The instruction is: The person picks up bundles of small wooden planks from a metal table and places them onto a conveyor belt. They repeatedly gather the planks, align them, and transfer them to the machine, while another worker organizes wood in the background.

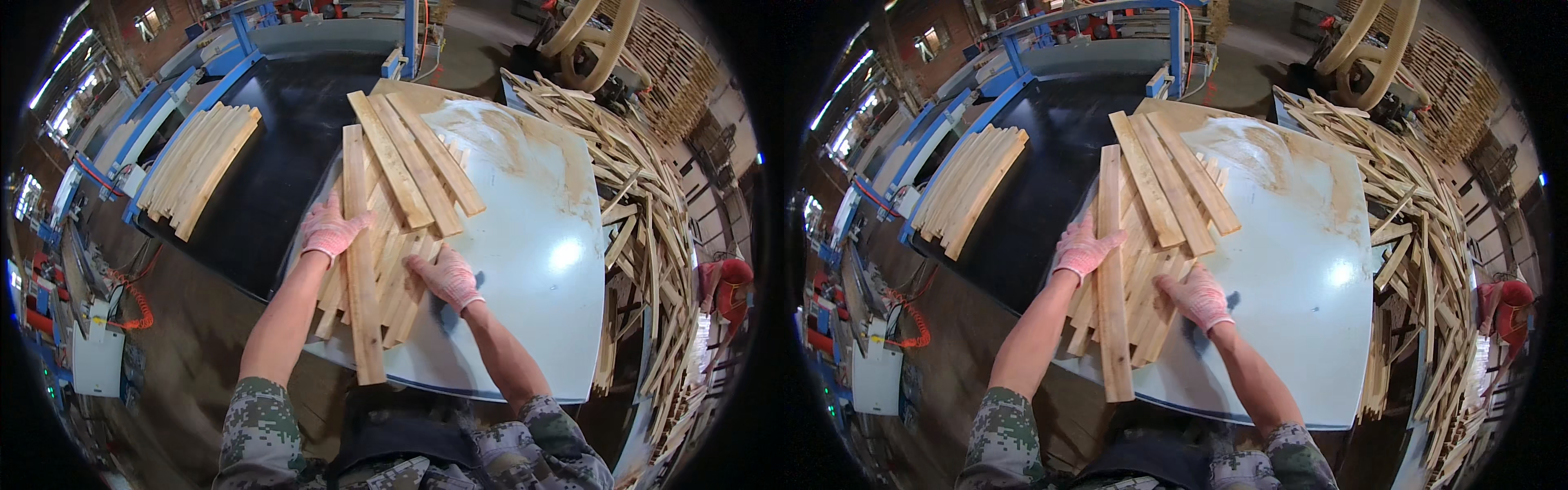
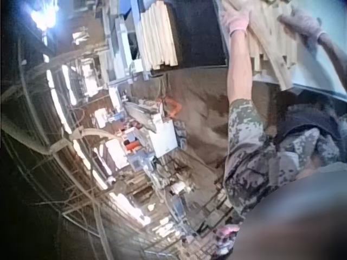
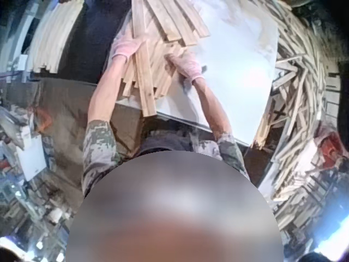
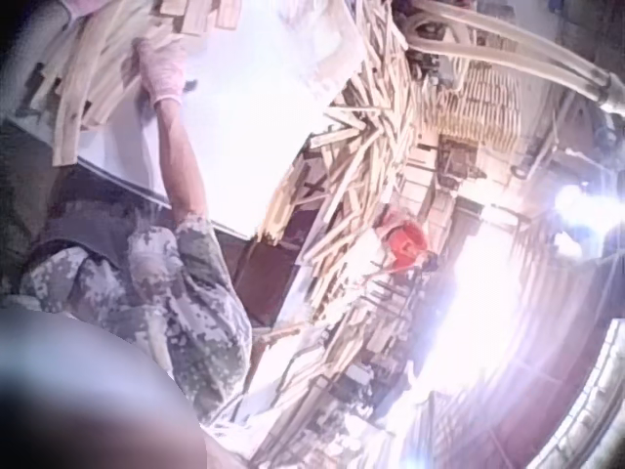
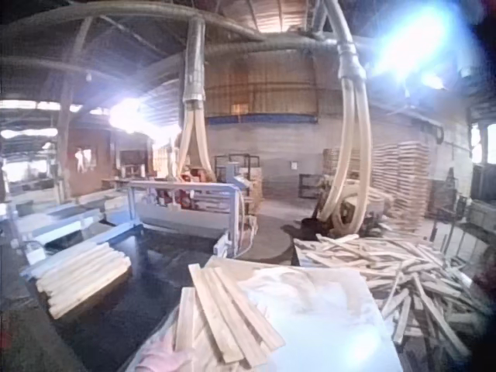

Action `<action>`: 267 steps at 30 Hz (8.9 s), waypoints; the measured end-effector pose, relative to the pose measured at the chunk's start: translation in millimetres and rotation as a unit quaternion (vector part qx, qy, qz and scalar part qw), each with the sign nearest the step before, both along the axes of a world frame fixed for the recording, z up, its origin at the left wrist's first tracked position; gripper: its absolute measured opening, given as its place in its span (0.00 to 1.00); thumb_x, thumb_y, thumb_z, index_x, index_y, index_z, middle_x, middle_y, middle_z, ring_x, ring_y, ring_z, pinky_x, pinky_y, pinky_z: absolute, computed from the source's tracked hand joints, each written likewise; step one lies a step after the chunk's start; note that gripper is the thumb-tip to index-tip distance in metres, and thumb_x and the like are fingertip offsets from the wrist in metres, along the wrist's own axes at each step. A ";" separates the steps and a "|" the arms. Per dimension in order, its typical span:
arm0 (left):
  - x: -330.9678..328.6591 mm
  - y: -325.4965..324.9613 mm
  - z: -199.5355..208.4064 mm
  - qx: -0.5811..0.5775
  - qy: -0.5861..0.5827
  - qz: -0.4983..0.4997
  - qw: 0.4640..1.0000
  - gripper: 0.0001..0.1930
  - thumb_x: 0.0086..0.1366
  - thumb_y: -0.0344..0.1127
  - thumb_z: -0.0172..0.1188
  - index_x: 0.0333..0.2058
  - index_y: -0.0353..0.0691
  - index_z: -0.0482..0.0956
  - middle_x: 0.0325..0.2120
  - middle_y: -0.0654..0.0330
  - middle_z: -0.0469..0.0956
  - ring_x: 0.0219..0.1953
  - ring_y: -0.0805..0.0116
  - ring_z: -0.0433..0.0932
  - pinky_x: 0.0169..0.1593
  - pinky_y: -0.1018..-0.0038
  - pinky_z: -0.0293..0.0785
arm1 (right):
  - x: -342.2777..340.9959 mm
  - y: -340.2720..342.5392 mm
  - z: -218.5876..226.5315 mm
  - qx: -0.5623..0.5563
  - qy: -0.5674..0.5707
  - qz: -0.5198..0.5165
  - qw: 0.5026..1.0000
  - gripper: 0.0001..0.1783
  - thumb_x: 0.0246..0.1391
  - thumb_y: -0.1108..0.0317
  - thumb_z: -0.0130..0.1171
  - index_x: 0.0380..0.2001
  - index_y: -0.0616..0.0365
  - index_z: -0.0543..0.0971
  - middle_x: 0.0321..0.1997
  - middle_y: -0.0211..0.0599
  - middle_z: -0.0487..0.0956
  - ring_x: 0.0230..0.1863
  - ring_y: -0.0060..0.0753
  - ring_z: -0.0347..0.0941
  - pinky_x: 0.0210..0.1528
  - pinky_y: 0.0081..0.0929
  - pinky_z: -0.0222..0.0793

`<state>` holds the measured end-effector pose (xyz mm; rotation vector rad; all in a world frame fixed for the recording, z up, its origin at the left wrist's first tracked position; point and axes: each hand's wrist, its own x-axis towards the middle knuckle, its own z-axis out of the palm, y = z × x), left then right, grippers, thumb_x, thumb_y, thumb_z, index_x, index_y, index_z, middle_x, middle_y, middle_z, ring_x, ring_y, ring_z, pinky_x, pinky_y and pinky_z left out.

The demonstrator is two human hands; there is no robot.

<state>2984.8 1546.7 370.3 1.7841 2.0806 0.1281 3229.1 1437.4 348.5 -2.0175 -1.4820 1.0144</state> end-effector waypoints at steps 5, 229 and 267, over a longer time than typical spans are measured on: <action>-30.5 -5.8 -20.7 0.153 0.003 -0.068 0.986 0.63 0.55 0.77 0.68 0.78 0.41 0.56 0.71 0.40 0.65 0.75 0.44 0.63 0.77 0.53 0.59 | 37.8 -14.4 5.0 -0.099 0.066 0.008 0.993 0.36 0.56 0.40 0.69 0.52 0.64 0.84 0.44 0.56 0.89 0.47 0.57 0.86 0.54 0.43 0.79; 121.4 -688.7 -277.2 -0.343 0.320 -0.695 0.545 0.20 0.70 0.45 0.67 0.51 0.35 0.83 0.39 0.55 0.86 0.38 0.60 0.84 0.43 0.66 0.80 | -770.2 -873.1 -320.5 -0.183 0.230 -0.931 -0.217 0.56 0.63 0.59 0.62 0.84 0.49 0.41 0.78 0.67 0.60 0.79 0.64 0.58 0.81 0.50 0.53; 8.3 -937.0 -256.3 -0.369 0.362 -0.724 0.457 0.24 0.74 0.41 0.65 0.62 0.32 0.80 0.48 0.53 0.87 0.47 0.63 0.85 0.52 0.69 0.81 | -872.7 -967.0 -334.7 -0.404 0.327 -0.848 -0.102 0.65 0.54 0.50 0.73 0.83 0.51 0.43 0.87 0.57 0.44 0.86 0.62 0.41 0.81 0.63 0.44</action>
